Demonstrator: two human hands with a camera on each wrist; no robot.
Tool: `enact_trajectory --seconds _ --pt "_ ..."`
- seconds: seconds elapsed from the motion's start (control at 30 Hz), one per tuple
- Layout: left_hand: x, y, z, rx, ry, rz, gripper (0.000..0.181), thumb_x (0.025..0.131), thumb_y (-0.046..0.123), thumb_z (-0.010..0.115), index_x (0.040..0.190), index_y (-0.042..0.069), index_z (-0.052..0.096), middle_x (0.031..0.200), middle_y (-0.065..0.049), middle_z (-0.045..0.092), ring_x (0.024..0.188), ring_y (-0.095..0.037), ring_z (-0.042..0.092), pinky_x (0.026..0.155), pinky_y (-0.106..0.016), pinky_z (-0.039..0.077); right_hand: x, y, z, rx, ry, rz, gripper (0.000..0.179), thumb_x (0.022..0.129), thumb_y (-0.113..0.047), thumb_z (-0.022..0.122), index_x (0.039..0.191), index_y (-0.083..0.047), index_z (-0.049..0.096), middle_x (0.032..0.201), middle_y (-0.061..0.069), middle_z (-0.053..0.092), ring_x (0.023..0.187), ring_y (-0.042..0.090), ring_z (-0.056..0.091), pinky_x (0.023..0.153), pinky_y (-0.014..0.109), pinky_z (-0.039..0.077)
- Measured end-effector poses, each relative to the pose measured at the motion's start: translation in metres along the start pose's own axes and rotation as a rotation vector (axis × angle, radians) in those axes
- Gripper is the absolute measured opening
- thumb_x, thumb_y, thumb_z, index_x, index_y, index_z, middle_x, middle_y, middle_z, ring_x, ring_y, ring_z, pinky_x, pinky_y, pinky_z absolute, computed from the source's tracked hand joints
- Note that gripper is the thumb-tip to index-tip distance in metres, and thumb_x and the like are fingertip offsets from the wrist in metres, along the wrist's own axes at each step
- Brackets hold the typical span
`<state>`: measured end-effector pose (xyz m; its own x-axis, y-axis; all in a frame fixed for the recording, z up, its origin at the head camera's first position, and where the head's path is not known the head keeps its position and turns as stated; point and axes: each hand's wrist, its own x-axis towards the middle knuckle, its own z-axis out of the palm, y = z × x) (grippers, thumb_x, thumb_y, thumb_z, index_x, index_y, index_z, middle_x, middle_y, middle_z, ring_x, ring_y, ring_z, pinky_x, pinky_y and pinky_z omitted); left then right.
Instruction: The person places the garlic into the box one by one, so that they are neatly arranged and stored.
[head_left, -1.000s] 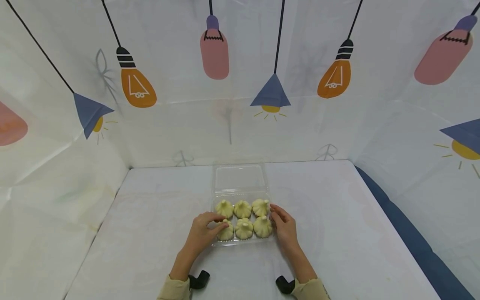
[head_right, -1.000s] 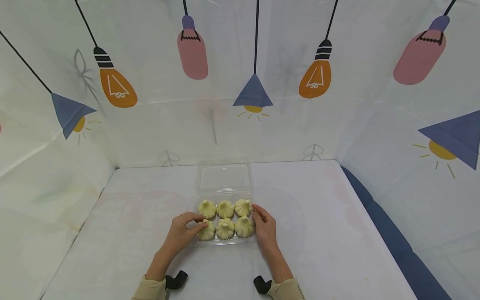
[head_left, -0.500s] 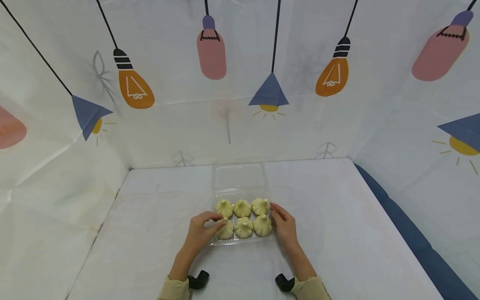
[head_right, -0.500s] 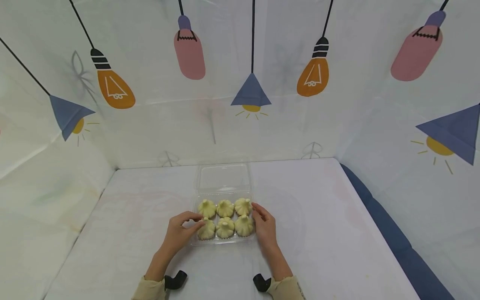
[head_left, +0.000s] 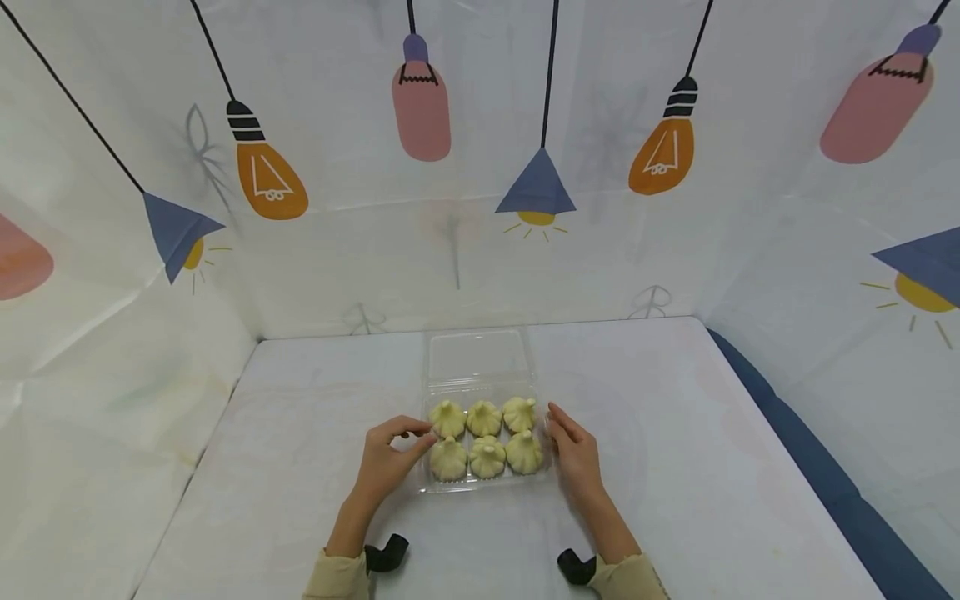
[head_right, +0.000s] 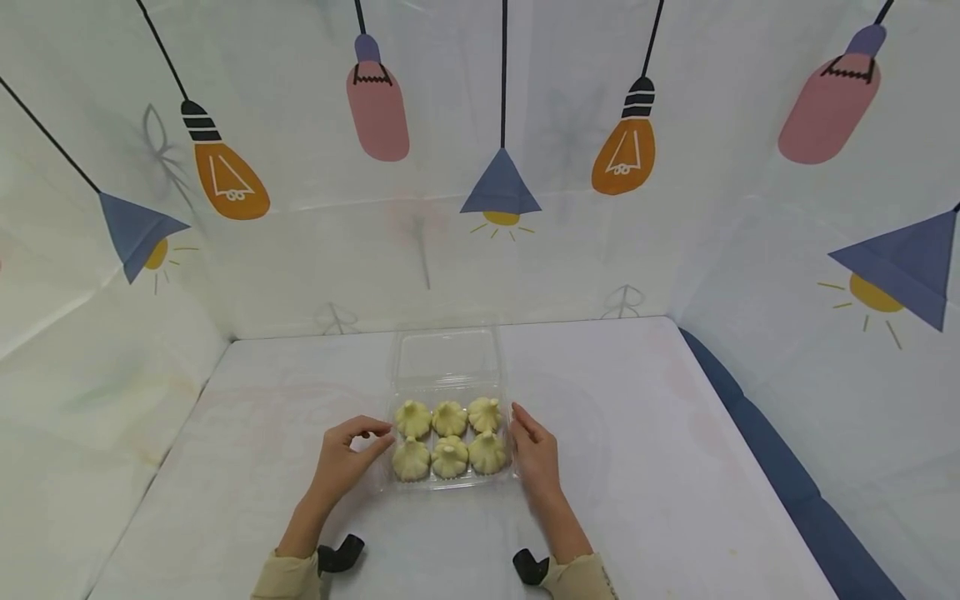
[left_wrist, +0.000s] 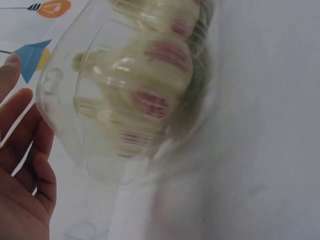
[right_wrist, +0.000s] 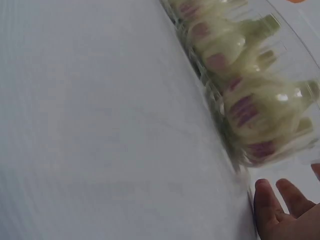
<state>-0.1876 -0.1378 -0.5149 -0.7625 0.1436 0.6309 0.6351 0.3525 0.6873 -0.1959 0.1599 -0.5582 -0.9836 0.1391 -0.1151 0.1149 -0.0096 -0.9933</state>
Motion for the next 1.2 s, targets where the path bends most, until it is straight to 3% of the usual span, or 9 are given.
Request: enact_trajectory --seconds 0.1,0.2,0.33,0.53,0.73,0.83,0.93,1.1,1.2 --pt "0.002 -0.003 -0.003 0.002 0.008 0.012 0.017 0.074 -0.009 0.079 0.088 -0.001 0.072 0.081 -0.014 0.07 0.073 -0.024 0.065 0.062 -0.039 0.048 0.005 -0.005 -0.009 -0.036 -0.005 -0.004 0.039 0.102 -0.021 0.052 0.14 -0.011 0.053 0.141 0.007 0.05 0.126 0.021 0.048 0.092 0.024 0.046" --pt "0.004 -0.007 -0.007 0.013 0.019 0.012 0.017 0.074 -0.009 0.079 0.088 -0.002 0.072 0.081 -0.014 0.07 0.073 -0.023 0.065 0.064 -0.031 0.048 0.015 -0.013 -0.016 -0.072 -0.012 -0.01 0.039 0.102 -0.022 0.052 0.139 -0.01 0.054 0.137 0.012 0.053 0.117 0.028 0.054 0.09 0.034 0.049" --pt "0.005 -0.012 -0.013 0.042 0.029 -0.033 0.018 0.075 -0.007 0.079 0.089 0.003 0.073 0.081 -0.01 0.07 0.073 -0.02 0.065 0.064 -0.032 0.049 0.03 -0.021 -0.021 -0.126 -0.043 -0.012 0.04 0.102 -0.022 0.052 0.137 -0.004 0.053 0.134 0.017 0.055 0.114 0.032 0.055 0.091 0.043 0.049" --pt "0.006 -0.019 -0.022 0.06 0.027 -0.139 0.015 0.079 -0.004 0.077 0.09 0.005 0.074 0.083 -0.006 0.071 0.076 -0.016 0.065 0.064 -0.046 0.05 0.055 -0.026 -0.03 -0.198 -0.093 0.034 0.04 0.102 -0.022 0.051 0.138 -0.004 0.052 0.135 0.018 0.055 0.117 0.032 0.055 0.092 0.043 0.047" --pt "0.013 -0.037 -0.025 0.047 0.026 -0.193 0.009 0.083 -0.003 0.074 0.092 0.0 0.073 0.085 -0.011 0.071 0.077 -0.016 0.065 0.066 -0.034 0.052 0.081 -0.034 -0.031 -0.247 -0.154 0.056 0.043 0.103 -0.027 0.051 0.139 -0.005 0.051 0.135 0.019 0.054 0.118 0.034 0.054 0.094 0.044 0.046" --pt "0.016 -0.057 -0.024 0.018 0.002 -0.263 0.011 0.087 0.003 0.073 0.096 -0.004 0.072 0.087 -0.01 0.071 0.076 -0.014 0.064 0.065 -0.024 0.05 0.094 -0.038 -0.029 -0.268 -0.179 0.067 0.044 0.102 -0.028 0.052 0.139 -0.004 0.051 0.135 0.018 0.054 0.118 0.034 0.054 0.094 0.044 0.047" --pt "0.02 -0.077 -0.022 -0.013 -0.045 -0.373 0.021 0.091 0.013 0.071 0.104 -0.004 0.071 0.093 -0.009 0.071 0.078 -0.013 0.065 0.064 -0.024 0.05 0.104 -0.042 -0.028 -0.283 -0.2 0.081 0.045 0.101 -0.028 0.053 0.139 -0.004 0.051 0.136 0.018 0.053 0.118 0.034 0.054 0.095 0.044 0.046" --pt "0.033 -0.081 -0.022 -0.017 -0.136 -0.488 0.034 0.092 0.022 0.07 0.118 0.001 0.067 0.111 -0.016 0.067 0.088 -0.024 0.068 0.064 -0.029 0.051 0.116 -0.048 -0.025 -0.294 -0.247 0.075 0.047 0.101 -0.028 0.053 0.141 -0.002 0.048 0.14 0.018 0.05 0.12 0.035 0.054 0.096 0.044 0.046" --pt "0.043 -0.081 -0.019 -0.013 -0.157 -0.537 0.041 0.093 0.025 0.069 0.126 0.002 0.063 0.122 -0.018 0.061 0.095 -0.029 0.067 0.067 -0.032 0.051 0.122 -0.053 -0.023 -0.298 -0.261 0.06 0.048 0.102 -0.027 0.053 0.141 0.0 0.047 0.139 0.02 0.05 0.119 0.036 0.055 0.096 0.044 0.046"
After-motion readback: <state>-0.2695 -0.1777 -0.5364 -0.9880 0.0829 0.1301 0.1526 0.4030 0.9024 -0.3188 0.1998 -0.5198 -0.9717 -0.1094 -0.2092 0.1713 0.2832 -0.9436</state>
